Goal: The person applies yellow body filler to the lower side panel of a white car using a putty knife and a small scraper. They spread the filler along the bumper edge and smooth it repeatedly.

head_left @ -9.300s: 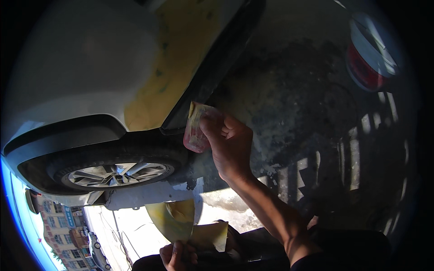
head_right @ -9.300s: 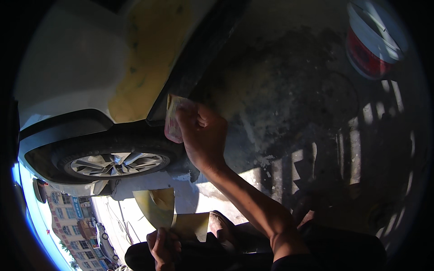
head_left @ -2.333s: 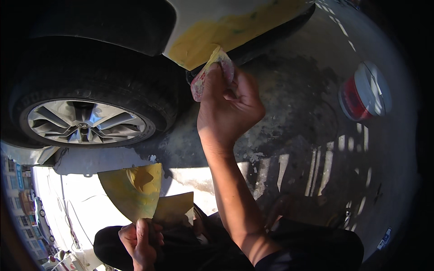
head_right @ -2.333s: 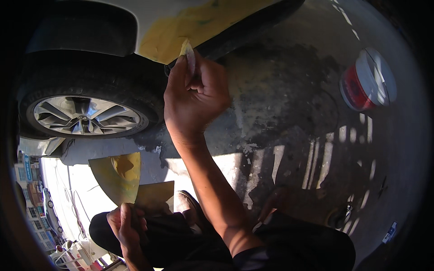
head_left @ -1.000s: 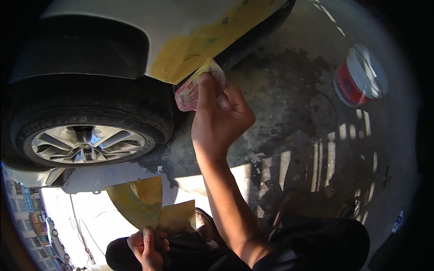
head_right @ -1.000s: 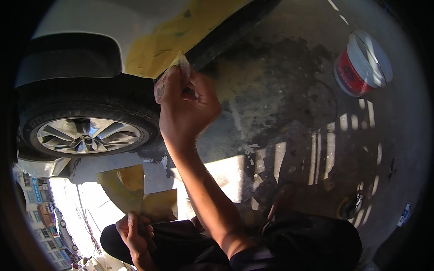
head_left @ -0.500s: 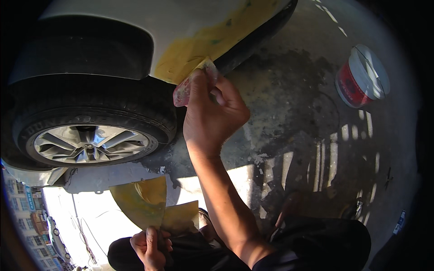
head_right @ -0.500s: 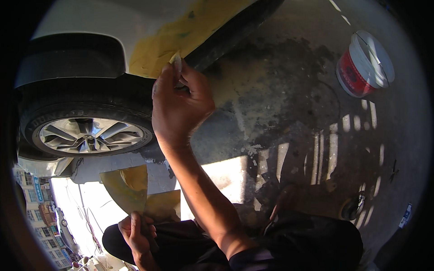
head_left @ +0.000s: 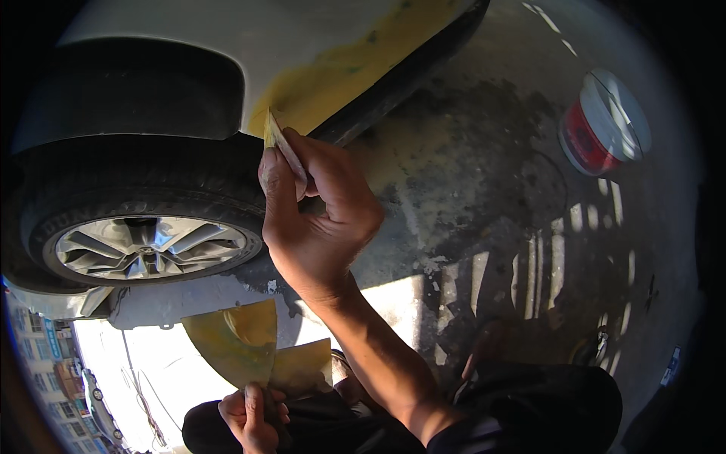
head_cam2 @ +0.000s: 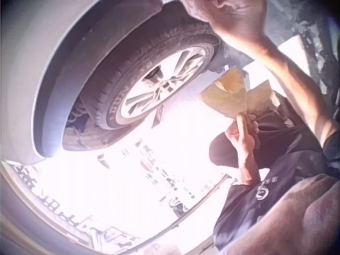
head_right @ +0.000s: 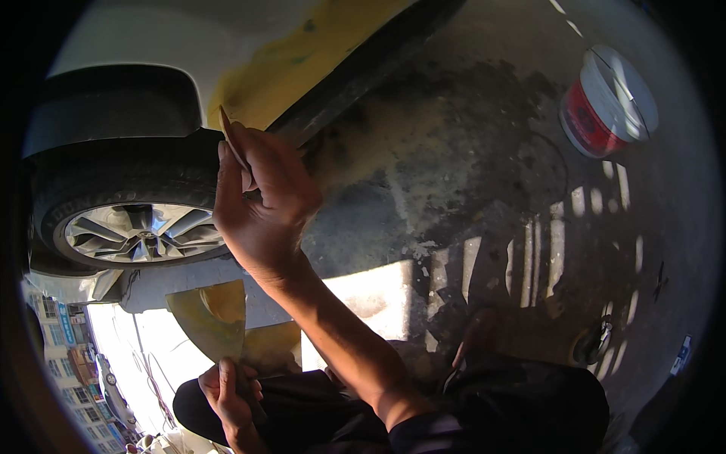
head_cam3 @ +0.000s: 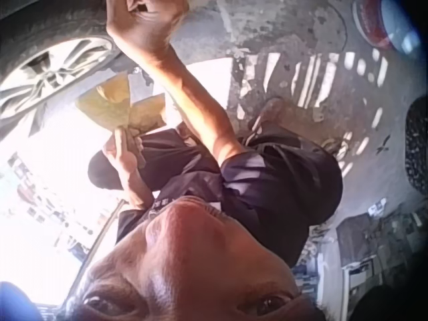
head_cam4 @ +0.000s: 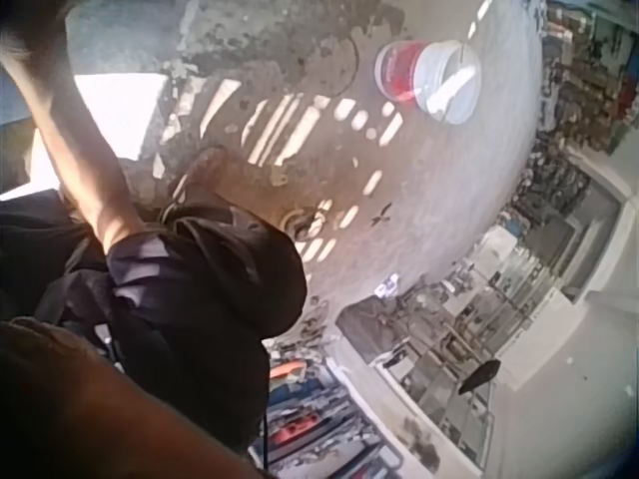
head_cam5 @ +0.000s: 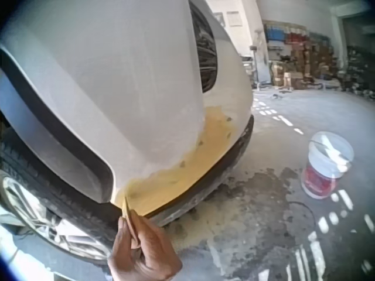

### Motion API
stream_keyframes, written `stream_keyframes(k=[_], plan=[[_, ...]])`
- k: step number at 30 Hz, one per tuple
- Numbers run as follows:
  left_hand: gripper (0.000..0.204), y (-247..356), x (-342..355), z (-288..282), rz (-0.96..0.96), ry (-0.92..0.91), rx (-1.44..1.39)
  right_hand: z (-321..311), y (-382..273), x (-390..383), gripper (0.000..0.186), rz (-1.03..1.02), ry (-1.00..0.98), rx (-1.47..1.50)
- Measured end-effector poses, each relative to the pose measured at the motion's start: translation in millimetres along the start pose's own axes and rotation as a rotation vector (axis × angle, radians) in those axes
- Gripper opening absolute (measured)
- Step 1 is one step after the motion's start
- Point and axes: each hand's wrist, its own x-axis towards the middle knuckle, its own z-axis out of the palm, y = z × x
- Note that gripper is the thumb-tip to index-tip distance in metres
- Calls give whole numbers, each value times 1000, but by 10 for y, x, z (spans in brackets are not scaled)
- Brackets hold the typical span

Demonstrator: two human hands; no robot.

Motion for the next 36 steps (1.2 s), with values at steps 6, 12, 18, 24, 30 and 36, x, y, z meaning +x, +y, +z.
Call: stream_keyframes(k=[6,12,18,24,30,36], plan=[[53,-8,-5,5,9,20,-8,-166,20,-80,14,184,110,88],[53,13,-17,3,4,4,-14,-263,195,27,12,374,197,131],[53,23,-19,17,-10,25,1,-243,226,98,12,373,238,125],[53,23,-16,14,3,15,8,-214,240,144,12,376,234,91],[53,35,-22,15,-8,5,14,-203,227,120,13,381,232,121],[54,65,-32,26,-36,18,33,-249,184,111,14,409,234,135]])
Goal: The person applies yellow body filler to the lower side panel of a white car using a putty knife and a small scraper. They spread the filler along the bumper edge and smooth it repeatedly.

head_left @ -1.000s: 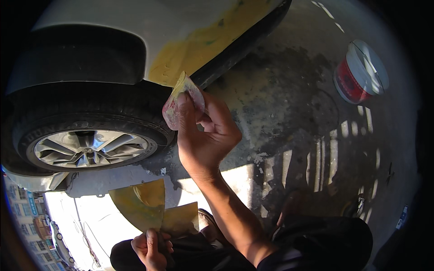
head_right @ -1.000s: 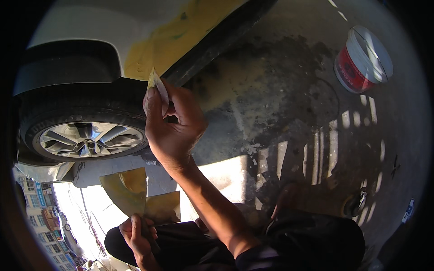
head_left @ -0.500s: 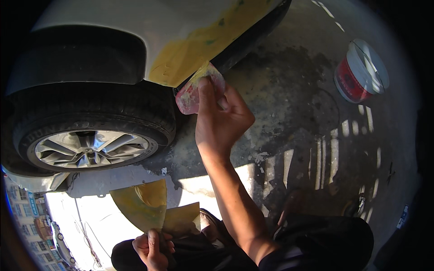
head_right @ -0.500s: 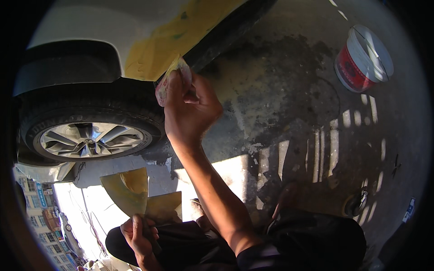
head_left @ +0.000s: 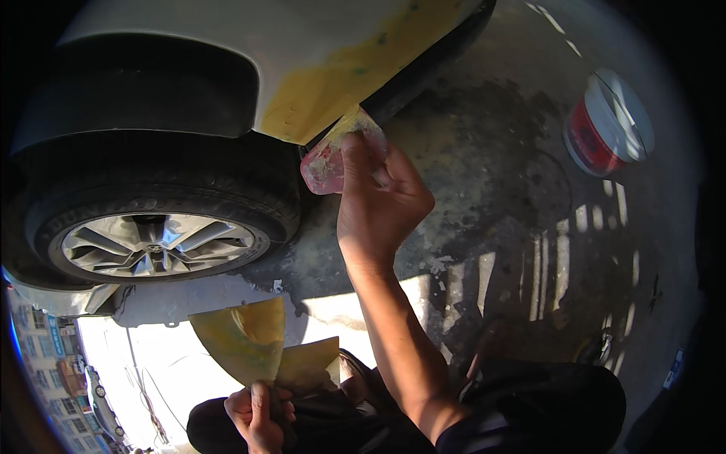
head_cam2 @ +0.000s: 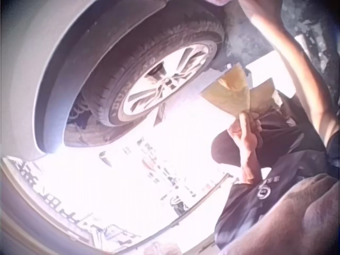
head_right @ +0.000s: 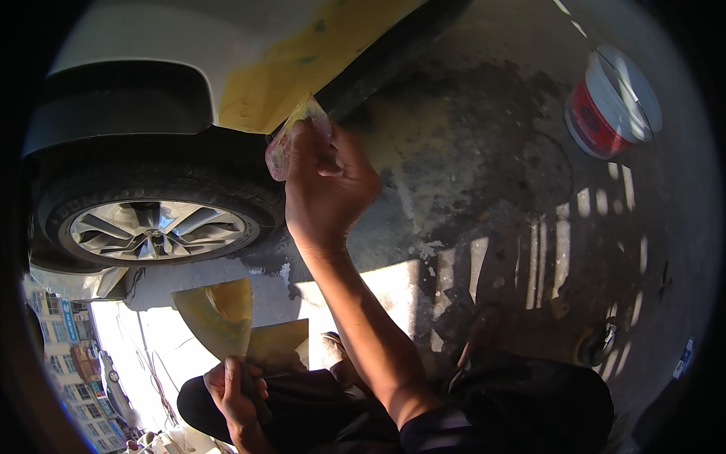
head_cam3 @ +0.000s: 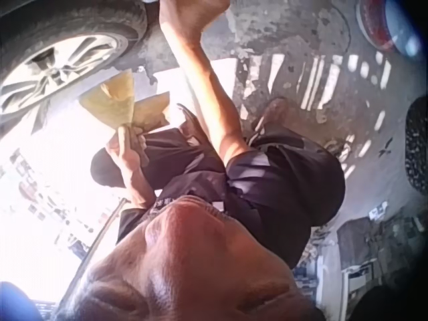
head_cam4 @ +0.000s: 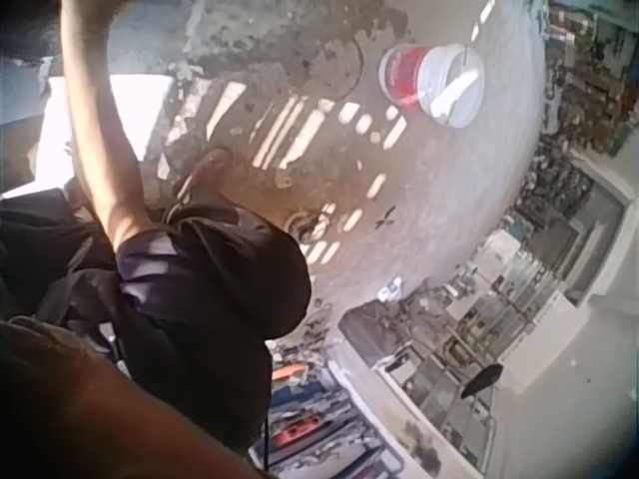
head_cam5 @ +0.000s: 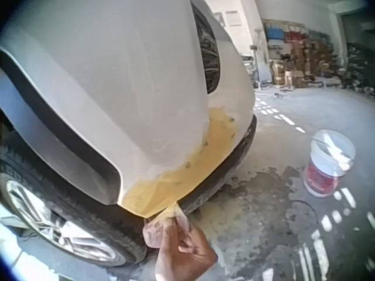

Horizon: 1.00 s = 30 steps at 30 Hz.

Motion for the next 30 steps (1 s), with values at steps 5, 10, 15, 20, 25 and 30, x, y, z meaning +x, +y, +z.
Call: stream_keyframes(k=[5,10,15,20,25,30], plan=[[56,8,24,19,15,-11,-14,-99,16,0,16,68,-37,49],[57,21,42,12,4,-38,-15,-149,46,2,19,77,-85,143],[57,42,78,67,29,-59,-19,-282,89,76,23,142,-122,214],[55,-8,113,121,74,-102,-51,-493,55,178,27,279,-83,236],[52,34,113,222,77,-168,-60,-690,-67,365,29,376,32,237],[55,81,98,412,146,-226,-35,-864,-125,576,27,354,52,313]])
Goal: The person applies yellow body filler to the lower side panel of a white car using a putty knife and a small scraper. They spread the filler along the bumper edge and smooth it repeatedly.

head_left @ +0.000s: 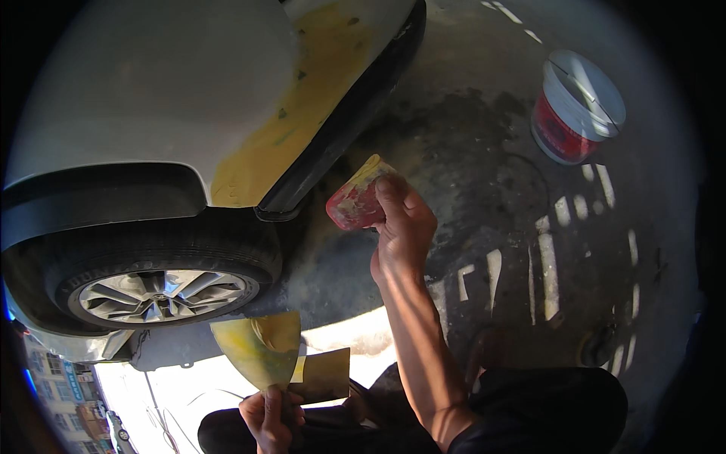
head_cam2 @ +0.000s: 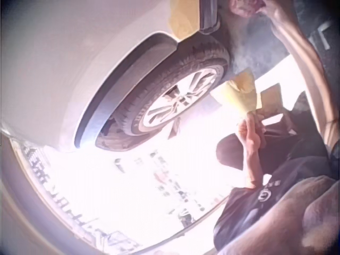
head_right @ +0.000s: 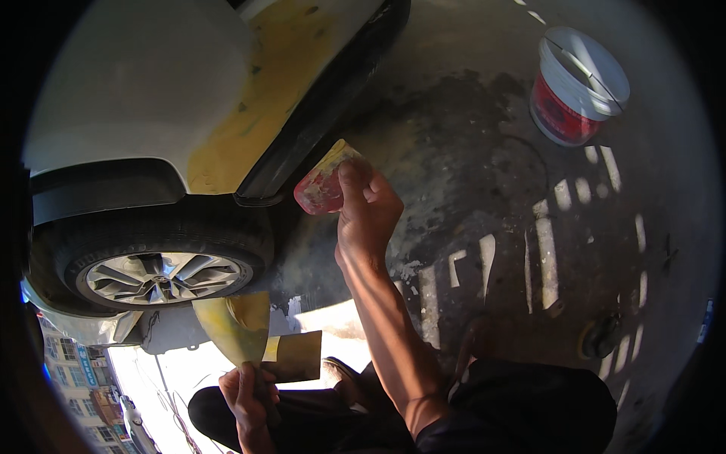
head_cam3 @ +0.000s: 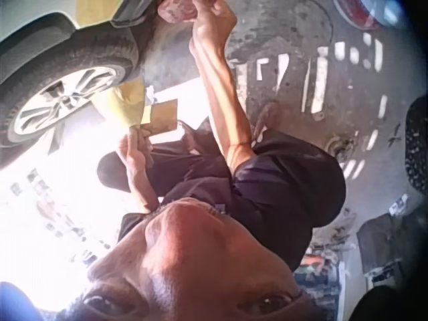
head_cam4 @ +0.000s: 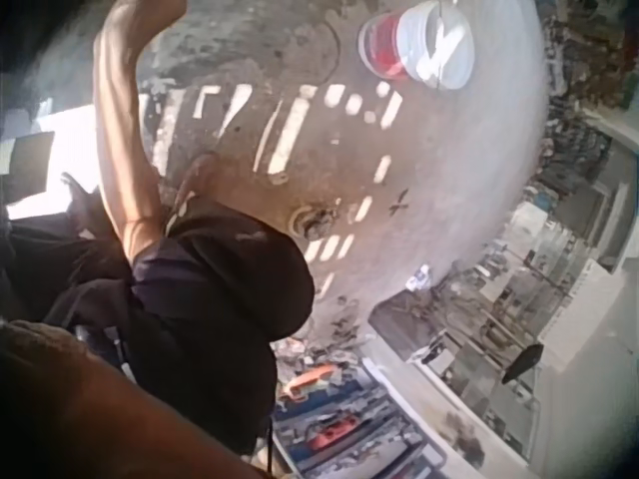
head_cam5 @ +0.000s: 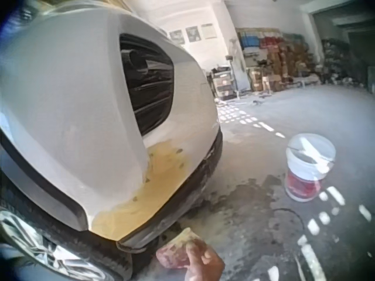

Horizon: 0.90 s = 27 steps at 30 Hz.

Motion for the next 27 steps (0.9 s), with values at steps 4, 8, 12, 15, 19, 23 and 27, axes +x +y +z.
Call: stream_keyframes(k=[4,8,12,15,19,23,27], plan=[[59,175,-18,173,-2,-51,100,-48,-133,142,24,-6,-6,-37],[61,199,-16,308,-19,-68,130,-69,-235,259,22,-77,-71,-5],[60,181,-14,378,-79,-67,128,-93,-291,358,21,-130,-99,26],[55,254,-27,464,-109,-46,107,-122,-304,429,20,-117,-86,42],[55,295,-57,460,-110,-38,118,-122,-360,500,21,-64,-57,71],[54,270,-115,431,-116,-22,84,-107,-398,508,21,-44,-74,111],[52,332,-144,441,-130,-33,66,-77,-407,515,20,-58,-91,105]])
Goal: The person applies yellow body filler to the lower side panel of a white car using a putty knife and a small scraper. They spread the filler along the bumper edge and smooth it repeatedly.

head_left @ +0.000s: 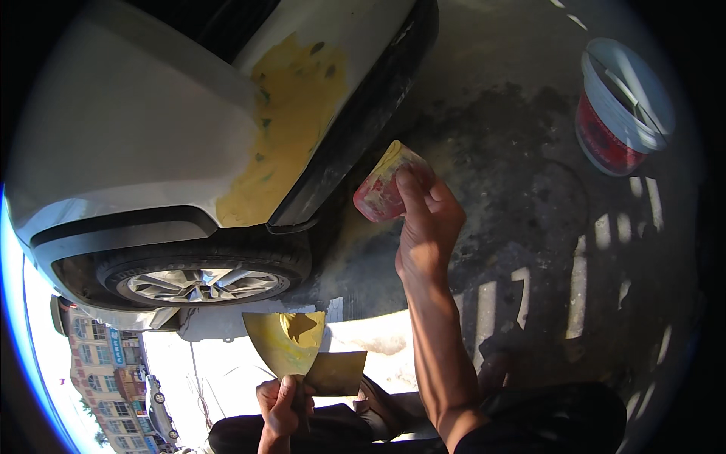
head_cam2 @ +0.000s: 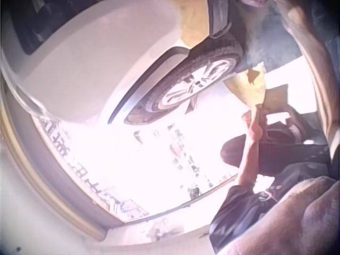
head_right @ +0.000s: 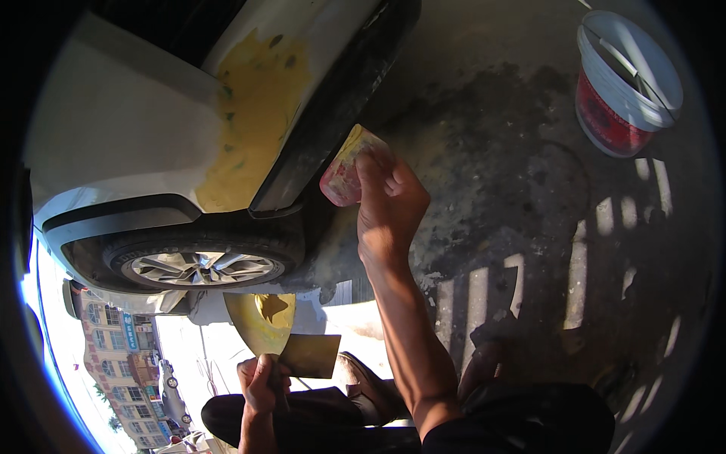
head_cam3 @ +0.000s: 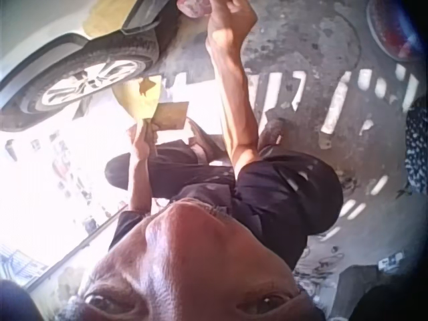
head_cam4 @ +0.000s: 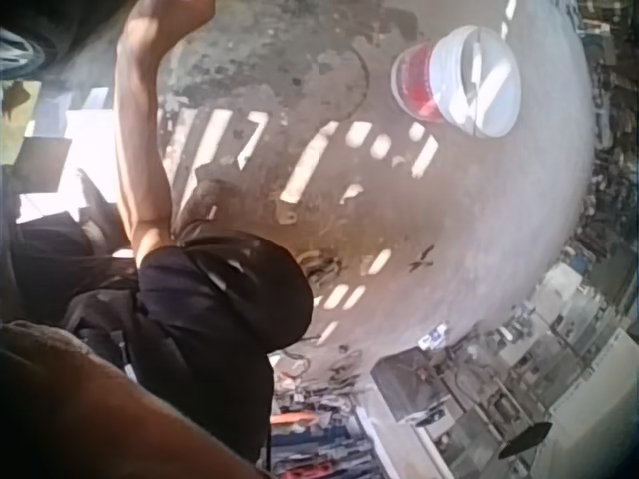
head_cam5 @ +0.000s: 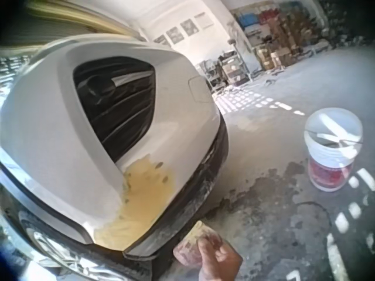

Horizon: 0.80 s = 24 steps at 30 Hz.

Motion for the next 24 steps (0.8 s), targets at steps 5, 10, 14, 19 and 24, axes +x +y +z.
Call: stream_keyframes(k=[5,10,14,19,24], plan=[[51,46,40,-20,41,-34,14,2,8,12,18,-8,-35,29],[52,-62,89,46,34,-21,5,45,19,-19,17,-24,-60,9],[52,-157,66,112,6,-39,0,2,12,-36,20,-18,-57,-47],[57,-217,85,157,37,-89,13,-35,29,-51,23,-24,-73,-52],[55,-237,90,148,26,-101,-1,-54,42,-52,22,-30,-100,-95]])
